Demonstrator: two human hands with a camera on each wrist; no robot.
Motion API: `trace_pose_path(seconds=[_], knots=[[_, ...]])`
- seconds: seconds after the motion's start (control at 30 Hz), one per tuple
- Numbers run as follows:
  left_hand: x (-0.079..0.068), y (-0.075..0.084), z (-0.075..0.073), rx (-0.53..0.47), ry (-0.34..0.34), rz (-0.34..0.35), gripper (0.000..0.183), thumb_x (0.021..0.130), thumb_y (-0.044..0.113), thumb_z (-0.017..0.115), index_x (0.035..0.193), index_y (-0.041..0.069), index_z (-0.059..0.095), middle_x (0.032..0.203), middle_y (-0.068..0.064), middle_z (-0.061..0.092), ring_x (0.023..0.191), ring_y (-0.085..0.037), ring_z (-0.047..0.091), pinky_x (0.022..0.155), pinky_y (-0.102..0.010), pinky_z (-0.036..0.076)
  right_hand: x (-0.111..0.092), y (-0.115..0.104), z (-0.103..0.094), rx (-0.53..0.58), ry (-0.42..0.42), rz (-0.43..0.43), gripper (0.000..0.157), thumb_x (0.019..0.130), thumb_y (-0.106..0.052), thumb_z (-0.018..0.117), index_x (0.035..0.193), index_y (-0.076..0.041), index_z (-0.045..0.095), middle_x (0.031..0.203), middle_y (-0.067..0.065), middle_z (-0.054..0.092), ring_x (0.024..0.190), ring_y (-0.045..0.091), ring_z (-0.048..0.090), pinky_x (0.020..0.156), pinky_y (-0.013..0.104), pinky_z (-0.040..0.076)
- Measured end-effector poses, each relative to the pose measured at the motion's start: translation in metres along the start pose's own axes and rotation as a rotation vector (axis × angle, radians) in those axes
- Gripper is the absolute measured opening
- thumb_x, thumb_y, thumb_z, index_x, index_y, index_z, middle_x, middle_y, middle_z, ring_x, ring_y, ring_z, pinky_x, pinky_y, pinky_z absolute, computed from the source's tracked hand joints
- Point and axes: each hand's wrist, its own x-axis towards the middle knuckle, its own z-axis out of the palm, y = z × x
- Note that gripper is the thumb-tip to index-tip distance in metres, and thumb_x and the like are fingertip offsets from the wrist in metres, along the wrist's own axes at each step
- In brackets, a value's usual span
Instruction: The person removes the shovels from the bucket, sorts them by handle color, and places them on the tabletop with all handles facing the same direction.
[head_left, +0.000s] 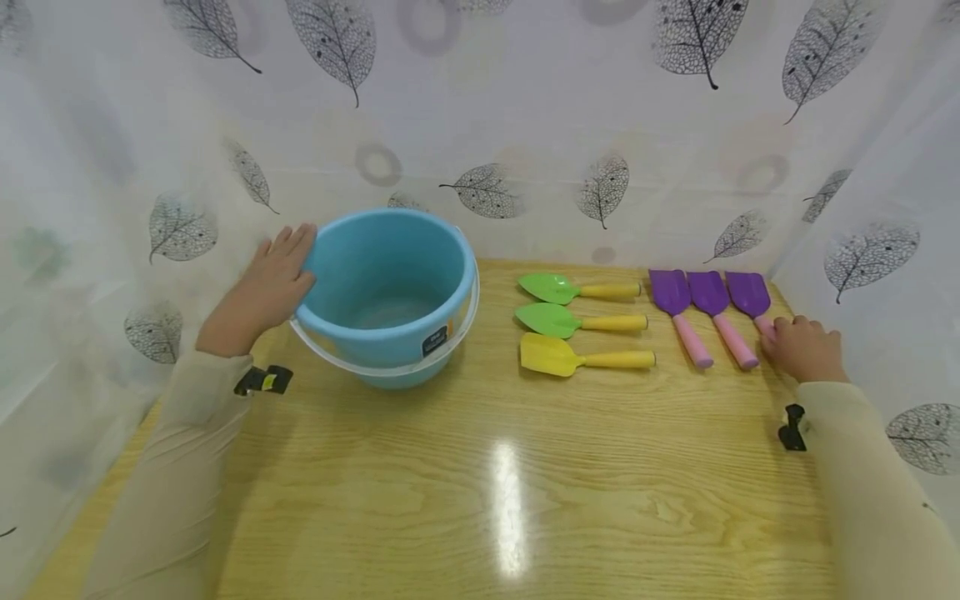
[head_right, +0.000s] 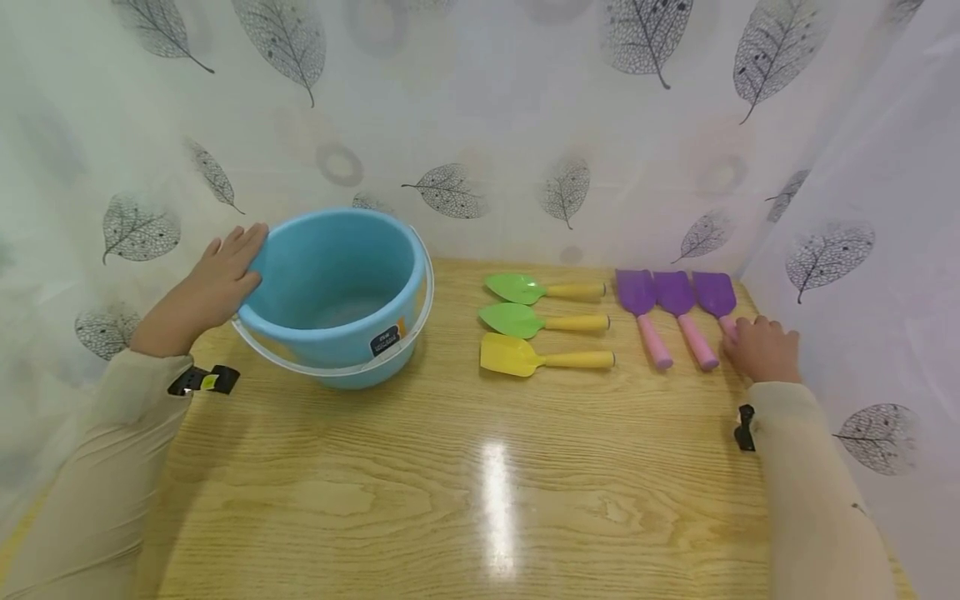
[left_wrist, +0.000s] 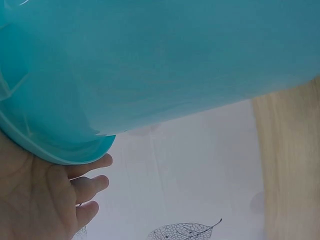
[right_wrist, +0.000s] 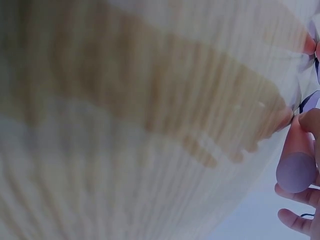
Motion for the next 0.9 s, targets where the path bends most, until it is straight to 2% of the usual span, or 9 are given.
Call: trace_pose_path(seconds=[0.3,0.5,0.6,0.73,0.9], knots=[[0.007,-0.007,-0.002,-0.038,0.002,0.015,0.063,0.097,0.018,0.025,0.15,0.0,-0.006,0.157,-0.023,-0.005,0.144,-0.042,-0.011,0.115,-0.058,-0.008,0.001,-0.004,0.0,0.035,0.026,0.021,0.048,0.099,-0.033,0.036,0.103,0.014,0.05,0.09,0.038,0.053,0.078,0.053,0.052,0.064,0.068,0.038],[0.006,-0.01,-0.004,-0.053,0.034,0.015,0.063,0.101,0.028,0.023,0.15,0.006,-0.01,0.156,-0.022,-0.011,0.144,-0.04,-0.013,0.115,-0.058,-0.008,0.006,-0.007,-0.009,0.061,0.016,0.045,0.064,0.099,-0.043,0.032,0.118,0.016,0.045,0.105,0.043,0.049,0.089,0.058,0.049,0.069,0.07,0.037],[0.002,-0.008,-0.005,-0.033,0.057,0.027,0.064,0.102,0.033,0.022,0.15,0.005,-0.009,0.156,-0.023,-0.013,0.144,-0.041,-0.012,0.115,-0.059,-0.008,0.007,-0.011,-0.021,0.054,0.01,0.048,0.065,0.098,-0.042,0.036,0.123,0.018,0.042,0.108,0.044,0.047,0.09,0.059,0.049,0.072,0.071,0.037],[-0.001,0.0,-0.007,0.005,0.08,0.059,0.065,0.102,0.039,0.022,0.151,0.007,-0.007,0.156,-0.022,-0.013,0.144,-0.04,-0.013,0.114,-0.059,-0.008,0.007,-0.021,-0.048,0.037,0.025,0.033,0.059,0.097,-0.036,0.042,0.122,0.017,0.041,0.107,0.044,0.048,0.085,0.058,0.051,0.071,0.071,0.039],[0.001,0.01,-0.01,0.078,0.094,0.074,0.067,0.102,0.042,0.021,0.151,0.005,-0.005,0.156,-0.023,-0.012,0.144,-0.042,-0.011,0.114,-0.061,-0.005,0.008,-0.043,-0.083,0.041,0.038,0.02,0.064,0.098,-0.044,0.03,0.123,0.014,0.042,0.109,0.043,0.047,0.09,0.059,0.05,0.073,0.072,0.038]])
